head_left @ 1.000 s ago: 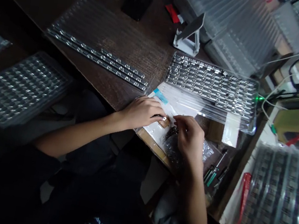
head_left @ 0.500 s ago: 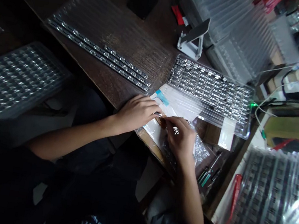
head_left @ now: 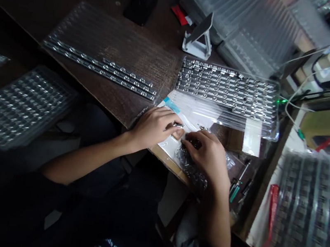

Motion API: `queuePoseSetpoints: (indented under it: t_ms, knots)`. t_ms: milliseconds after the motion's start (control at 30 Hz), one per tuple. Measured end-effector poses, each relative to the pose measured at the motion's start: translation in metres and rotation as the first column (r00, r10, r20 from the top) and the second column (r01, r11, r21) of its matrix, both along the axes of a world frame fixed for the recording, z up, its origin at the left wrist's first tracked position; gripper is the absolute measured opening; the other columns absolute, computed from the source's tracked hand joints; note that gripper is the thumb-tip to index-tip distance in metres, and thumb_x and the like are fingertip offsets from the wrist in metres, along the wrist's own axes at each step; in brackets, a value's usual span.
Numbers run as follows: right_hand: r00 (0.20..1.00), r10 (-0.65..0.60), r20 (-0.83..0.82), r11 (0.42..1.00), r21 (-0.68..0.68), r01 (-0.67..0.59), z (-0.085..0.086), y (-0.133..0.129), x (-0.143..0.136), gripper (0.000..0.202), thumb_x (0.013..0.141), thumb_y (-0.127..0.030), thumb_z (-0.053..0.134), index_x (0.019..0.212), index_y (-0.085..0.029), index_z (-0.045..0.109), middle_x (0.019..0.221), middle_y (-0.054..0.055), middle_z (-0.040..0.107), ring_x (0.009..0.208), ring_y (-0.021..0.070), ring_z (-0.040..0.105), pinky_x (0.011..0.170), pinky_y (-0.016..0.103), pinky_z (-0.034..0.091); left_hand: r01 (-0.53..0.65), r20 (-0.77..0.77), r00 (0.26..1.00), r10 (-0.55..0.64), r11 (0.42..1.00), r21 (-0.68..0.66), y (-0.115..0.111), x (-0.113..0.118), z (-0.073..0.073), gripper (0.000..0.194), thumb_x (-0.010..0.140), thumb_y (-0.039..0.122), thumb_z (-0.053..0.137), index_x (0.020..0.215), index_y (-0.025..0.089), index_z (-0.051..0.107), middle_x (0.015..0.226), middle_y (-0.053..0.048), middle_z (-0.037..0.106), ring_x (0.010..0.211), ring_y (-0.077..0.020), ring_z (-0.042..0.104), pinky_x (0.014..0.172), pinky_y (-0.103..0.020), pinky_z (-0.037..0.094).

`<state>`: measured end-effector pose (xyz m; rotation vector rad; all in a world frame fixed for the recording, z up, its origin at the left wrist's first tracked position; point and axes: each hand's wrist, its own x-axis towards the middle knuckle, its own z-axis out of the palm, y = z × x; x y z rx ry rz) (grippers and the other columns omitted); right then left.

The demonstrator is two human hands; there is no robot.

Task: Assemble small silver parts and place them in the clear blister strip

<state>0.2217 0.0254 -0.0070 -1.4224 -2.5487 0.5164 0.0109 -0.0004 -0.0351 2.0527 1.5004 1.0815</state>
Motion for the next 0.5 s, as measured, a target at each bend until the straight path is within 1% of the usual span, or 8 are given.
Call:
queuePoseSetpoints:
  t_ms: [67,133,333,500]
  knots:
    - [1.0,0.001,0.021,0.998,-0.06,0.0,0.001,-0.001,0.003,0.011,0.089,-0.023,0.067,0.094,-0.02,0.076,0.093,0.008,0.075,0.085,0.0243,0.069,0.077,0.035,0.05,0.044,0.008,0.999,-0.044,0.999,-0.002,0.002,0.007,-0.001,0.004,0.09,0.023,0.071,0.092,0.02,0.069,0.09,-0.002,0.075,0.09,-0.0193,0.067,0.083,-0.032,0.047]
    - [1.0,0.001,0.017,0.996,-0.089,0.0,0.002,-0.002,0.004,0.013,0.089,-0.018,0.064,0.093,-0.02,0.076,0.093,0.008,0.076,0.084,0.0231,0.069,0.075,0.033,0.049,0.069,0.0,0.998,-0.069,0.997,-0.014,0.003,0.011,-0.002,0.005,0.089,0.024,0.072,0.092,0.02,0.069,0.088,-0.001,0.075,0.089,-0.0192,0.066,0.082,-0.032,0.046]
    - [0.996,-0.039,-0.084,0.997,-0.069,0.033,0.006,-0.004,0.009,0.012,0.091,-0.022,0.061,0.091,-0.019,0.072,0.09,0.008,0.076,0.08,0.022,0.069,0.072,0.032,0.048,0.057,-0.028,0.998,-0.058,0.998,-0.038,0.003,0.012,-0.006,0.006,0.088,0.023,0.073,0.091,0.02,0.069,0.089,-0.002,0.074,0.091,-0.0202,0.066,0.083,-0.033,0.046]
    - [0.982,-0.124,-0.14,0.987,-0.119,0.107,0.008,-0.004,0.012,0.008,0.087,-0.02,0.063,0.086,-0.019,0.07,0.078,0.004,0.075,0.069,0.0193,0.068,0.063,0.029,0.045,0.065,-0.067,0.995,-0.07,0.996,-0.064,0.004,0.013,-0.007,0.006,0.088,0.023,0.073,0.088,0.021,0.067,0.09,-0.001,0.074,0.091,-0.0204,0.064,0.082,-0.034,0.046]
